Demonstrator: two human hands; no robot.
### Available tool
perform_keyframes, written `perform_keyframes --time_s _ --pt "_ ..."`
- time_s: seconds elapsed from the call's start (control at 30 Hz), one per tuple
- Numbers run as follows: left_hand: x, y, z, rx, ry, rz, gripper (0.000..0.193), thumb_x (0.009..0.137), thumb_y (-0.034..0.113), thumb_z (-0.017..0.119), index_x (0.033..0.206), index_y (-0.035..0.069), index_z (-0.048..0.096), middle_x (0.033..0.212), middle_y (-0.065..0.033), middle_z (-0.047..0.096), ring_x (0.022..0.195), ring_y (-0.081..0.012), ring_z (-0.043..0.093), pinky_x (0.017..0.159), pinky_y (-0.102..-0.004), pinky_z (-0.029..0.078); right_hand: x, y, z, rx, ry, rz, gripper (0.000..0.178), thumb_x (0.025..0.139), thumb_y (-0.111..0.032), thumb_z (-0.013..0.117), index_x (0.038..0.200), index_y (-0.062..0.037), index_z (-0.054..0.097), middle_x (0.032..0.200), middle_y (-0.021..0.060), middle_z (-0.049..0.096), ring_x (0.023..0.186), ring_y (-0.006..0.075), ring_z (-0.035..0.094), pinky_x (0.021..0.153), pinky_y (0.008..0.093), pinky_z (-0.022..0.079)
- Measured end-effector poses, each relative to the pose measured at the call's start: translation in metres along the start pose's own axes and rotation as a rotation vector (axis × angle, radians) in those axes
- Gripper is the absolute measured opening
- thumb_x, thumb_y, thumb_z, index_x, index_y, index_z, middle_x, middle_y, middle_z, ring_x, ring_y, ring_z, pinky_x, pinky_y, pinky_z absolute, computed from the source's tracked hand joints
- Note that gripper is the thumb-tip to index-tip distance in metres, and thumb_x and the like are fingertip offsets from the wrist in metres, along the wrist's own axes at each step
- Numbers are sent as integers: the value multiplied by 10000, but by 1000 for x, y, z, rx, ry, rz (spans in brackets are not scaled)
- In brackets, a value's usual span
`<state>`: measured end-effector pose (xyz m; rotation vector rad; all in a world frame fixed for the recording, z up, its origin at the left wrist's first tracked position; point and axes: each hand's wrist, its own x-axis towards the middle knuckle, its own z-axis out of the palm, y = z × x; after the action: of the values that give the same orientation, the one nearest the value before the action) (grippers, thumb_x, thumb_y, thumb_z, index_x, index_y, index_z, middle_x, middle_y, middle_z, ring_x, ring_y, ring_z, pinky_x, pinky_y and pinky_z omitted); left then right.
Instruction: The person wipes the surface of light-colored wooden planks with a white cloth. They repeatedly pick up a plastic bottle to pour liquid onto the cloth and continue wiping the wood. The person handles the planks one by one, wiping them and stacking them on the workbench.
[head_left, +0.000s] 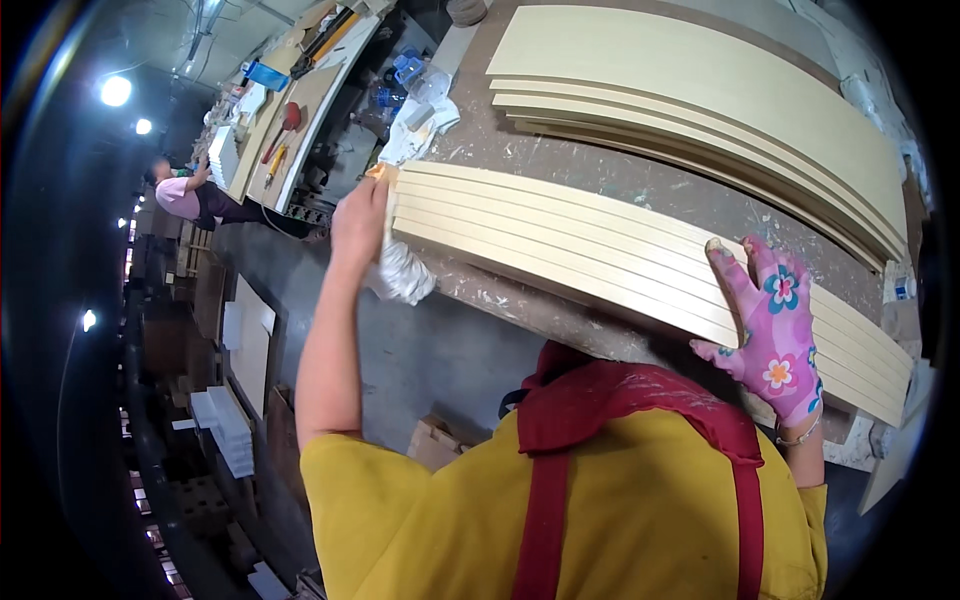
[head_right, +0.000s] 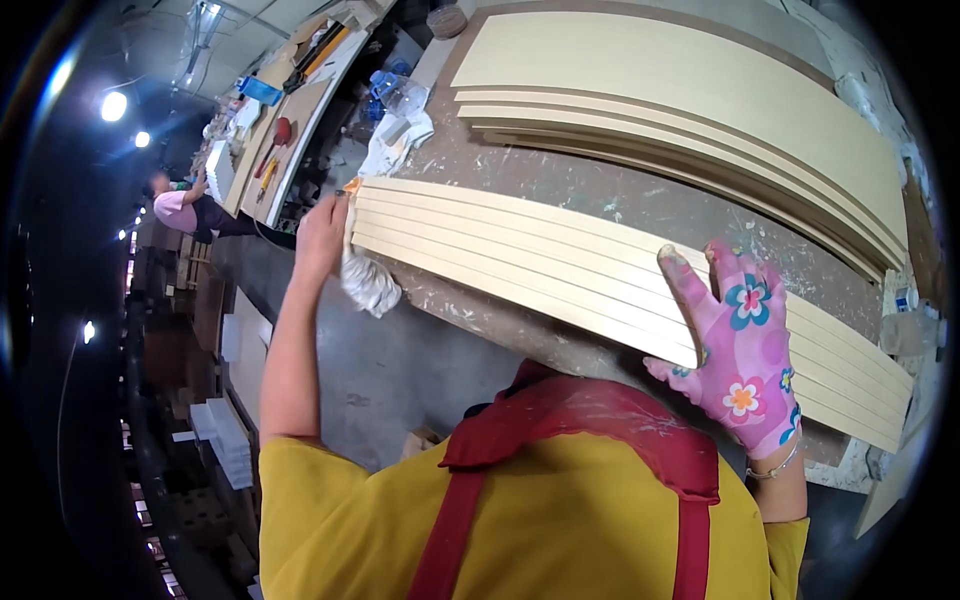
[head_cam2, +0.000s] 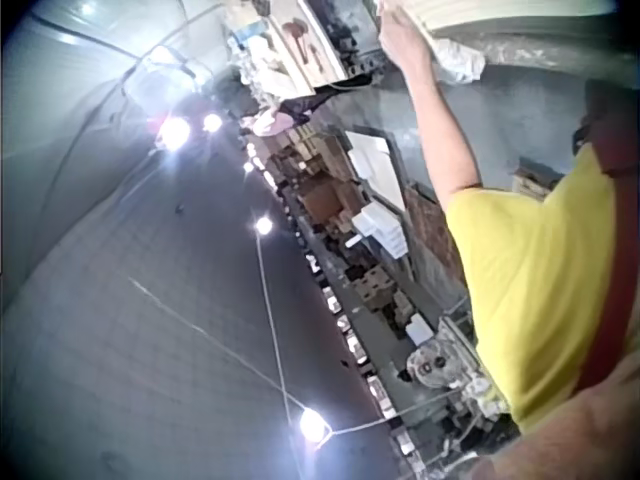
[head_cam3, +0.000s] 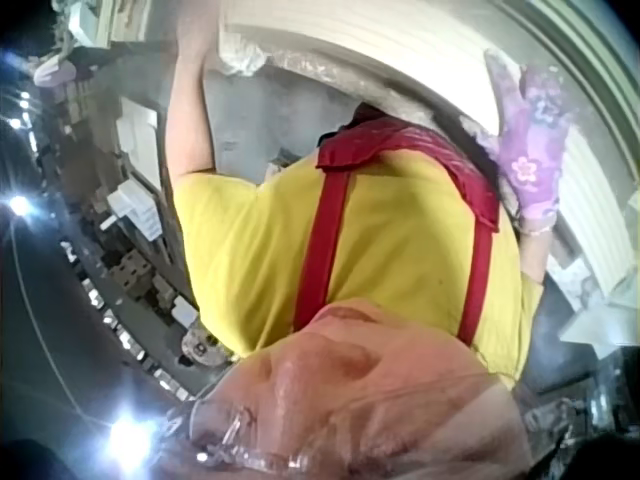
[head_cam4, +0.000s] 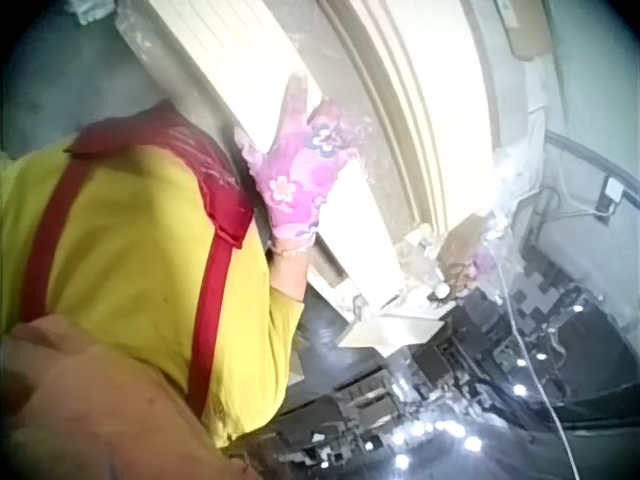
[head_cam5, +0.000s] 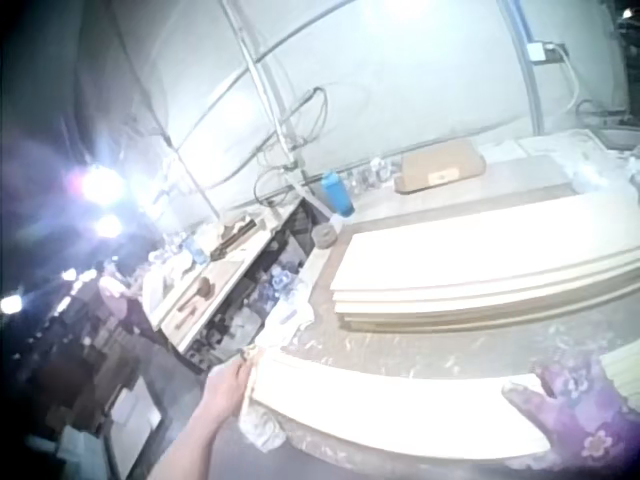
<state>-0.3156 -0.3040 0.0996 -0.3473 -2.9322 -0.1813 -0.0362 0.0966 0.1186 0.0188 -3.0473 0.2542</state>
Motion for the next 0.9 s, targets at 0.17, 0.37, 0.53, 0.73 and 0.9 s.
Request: perform_keyframes --time_s 0.17,0.37,0.53,0.73,0.9 --pt "-21 1 -46 -413 229 -147 296 939 258 558 830 -13 602 700 -146 589 635 -187 528 647 -313 453 5 -1 -3 38 -2 4 885 595 -380 807 1380 -176 454 1257 205 492 1156 356 469 1051 481 282" --pt "-74 198 -12 -509 88 691 155 882 156 611 801 31 568 699 -153 556 616 -308 548 588 -368 438 -1 10 4 4 8 -46 898 660 -512 725 1404 -118 412 1279 223 474 1181 383 459 1043 483 286" --pt "-56 171 13 -253 48 507 246 896 246 594 761 52 528 701 -166 536 670 -381 540 593 -455 421 -28 38 -7 54 -21 -26 963 659 -511 756 1421 -76 359 1306 191 486 1220 344 469 1079 473 275" --pt "-19 105 3 -58 77 280 254 939 250 528 810 33 556 758 -209 587 706 -408 564 606 -463 436 -104 104 -24 -147 -45 181 1055 652 -683 660 1445 -73 327 1305 214 485 1256 360 436 1139 483 198" --pt "-73 226 13 -204 8 745 134 861 186 598 786 77 573 745 -126 550 682 -316 567 578 -418 446 -109 116 -14 -103 -8 182 1039 616 -598 737 1427 -70 359 1311 209 468 1265 370 411 1137 493 191"
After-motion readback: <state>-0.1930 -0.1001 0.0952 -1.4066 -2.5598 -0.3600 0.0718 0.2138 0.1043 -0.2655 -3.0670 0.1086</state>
